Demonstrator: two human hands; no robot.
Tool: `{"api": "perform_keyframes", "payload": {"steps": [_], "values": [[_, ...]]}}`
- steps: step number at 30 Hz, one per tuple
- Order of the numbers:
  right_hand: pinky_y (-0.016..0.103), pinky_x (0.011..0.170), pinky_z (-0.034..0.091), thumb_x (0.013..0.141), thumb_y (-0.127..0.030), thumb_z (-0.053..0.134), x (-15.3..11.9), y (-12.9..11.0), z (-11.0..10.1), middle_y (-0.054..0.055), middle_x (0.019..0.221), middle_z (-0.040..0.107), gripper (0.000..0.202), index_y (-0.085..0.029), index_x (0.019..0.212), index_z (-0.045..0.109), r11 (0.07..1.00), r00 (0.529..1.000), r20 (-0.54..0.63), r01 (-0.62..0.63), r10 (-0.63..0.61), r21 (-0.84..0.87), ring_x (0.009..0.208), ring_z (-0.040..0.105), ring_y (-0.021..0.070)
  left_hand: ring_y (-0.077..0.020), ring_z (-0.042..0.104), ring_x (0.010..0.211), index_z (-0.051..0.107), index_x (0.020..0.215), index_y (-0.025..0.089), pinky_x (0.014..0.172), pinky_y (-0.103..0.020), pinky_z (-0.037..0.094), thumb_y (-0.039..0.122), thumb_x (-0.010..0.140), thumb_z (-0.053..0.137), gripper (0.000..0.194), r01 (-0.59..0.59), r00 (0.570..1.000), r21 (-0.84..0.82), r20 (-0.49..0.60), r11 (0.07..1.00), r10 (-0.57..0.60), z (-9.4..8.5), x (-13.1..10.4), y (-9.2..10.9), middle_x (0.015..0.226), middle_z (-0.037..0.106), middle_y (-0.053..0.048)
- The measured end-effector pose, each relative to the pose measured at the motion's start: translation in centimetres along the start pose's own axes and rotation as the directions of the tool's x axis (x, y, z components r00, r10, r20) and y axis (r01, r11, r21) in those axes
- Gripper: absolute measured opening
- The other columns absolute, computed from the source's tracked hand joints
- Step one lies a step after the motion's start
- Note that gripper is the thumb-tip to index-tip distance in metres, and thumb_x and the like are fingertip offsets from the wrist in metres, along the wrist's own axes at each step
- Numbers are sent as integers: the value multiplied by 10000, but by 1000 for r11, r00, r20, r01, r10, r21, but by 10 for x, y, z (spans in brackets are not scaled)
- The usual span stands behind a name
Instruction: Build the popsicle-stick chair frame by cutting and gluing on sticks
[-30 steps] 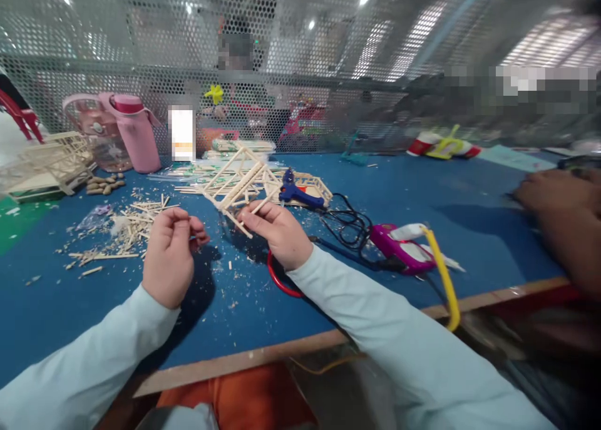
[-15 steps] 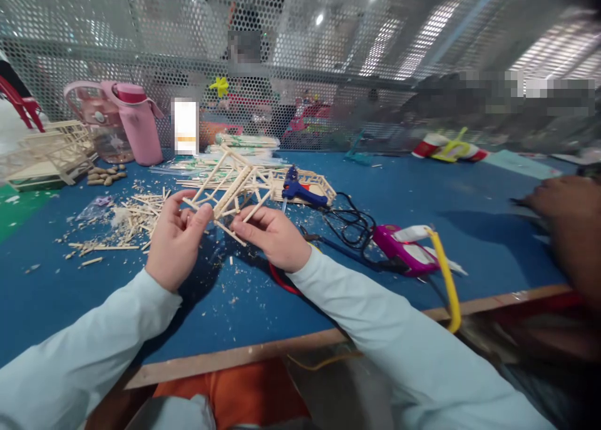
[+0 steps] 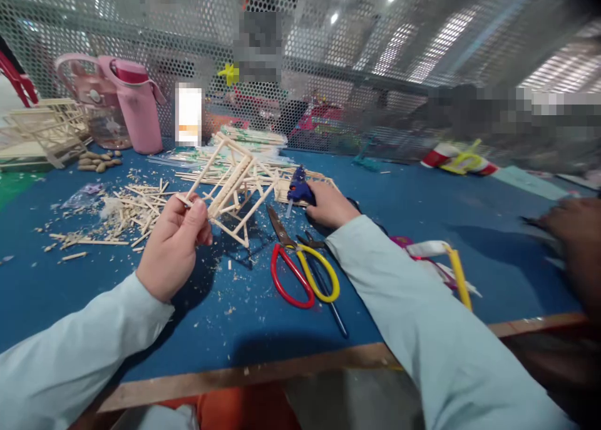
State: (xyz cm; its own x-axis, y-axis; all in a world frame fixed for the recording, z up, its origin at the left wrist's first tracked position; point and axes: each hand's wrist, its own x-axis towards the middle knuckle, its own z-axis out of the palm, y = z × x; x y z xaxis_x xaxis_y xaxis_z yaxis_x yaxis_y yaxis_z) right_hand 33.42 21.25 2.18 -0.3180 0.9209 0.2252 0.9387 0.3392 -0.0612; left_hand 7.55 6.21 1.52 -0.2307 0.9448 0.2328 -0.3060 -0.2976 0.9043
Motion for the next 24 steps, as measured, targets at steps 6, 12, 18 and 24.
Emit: {"api": "perform_keyframes", "payload": {"steps": [6, 12, 18, 24], "values": [[368, 872, 446, 658, -93, 589, -2, -2, 1, 183, 1047, 665, 373, -87, 1023, 665, 996, 995, -59, -77, 81, 55, 999, 590, 296, -77, 426, 490, 519, 736, 218, 500, -207, 453, 332, 808, 680, 210, 15, 999, -20, -30, 1000, -15, -4, 1, 5, 608, 427, 62], [368, 745, 469, 700, -290, 604, -17, -6, -26, 127, 913, 691, 319, -119, 961, 670, 853, 925, -252, -125, 285, 506, 777, 601, 229, -93, 482, 494, 539, 754, 227, 516, -223, 453, 250, 849, 612, 122, -114, 993, 201, 1, 973, 116, -19, 19, 18, 591, 476, 44], [312, 582, 441, 738, -531, 656, -64, -44, -57, 63, 947, 695, 338, -250, 925, 676, 273, 970, -236, 213, 54, 938, 567, 518, 112, -98, 514, 507, 531, 763, 230, 546, -228, 457, 229, 875, 551, 114, -125, 992, 232, 6, 964, 128, -30, 24, 18, 576, 493, 44], [269, 471, 404, 840, -517, 587, -95, -68, -54, 56, 878, 709, 297, -283, 963, 723, 267, 940, -119, 210, -320, 941, 540, 505, 112, -98, 490, 510, 530, 749, 219, 529, -235, 451, 185, 879, 522, 134, -166, 986, 278, 37, 946, 162, -30, 21, 16, 581, 500, 45]]}}
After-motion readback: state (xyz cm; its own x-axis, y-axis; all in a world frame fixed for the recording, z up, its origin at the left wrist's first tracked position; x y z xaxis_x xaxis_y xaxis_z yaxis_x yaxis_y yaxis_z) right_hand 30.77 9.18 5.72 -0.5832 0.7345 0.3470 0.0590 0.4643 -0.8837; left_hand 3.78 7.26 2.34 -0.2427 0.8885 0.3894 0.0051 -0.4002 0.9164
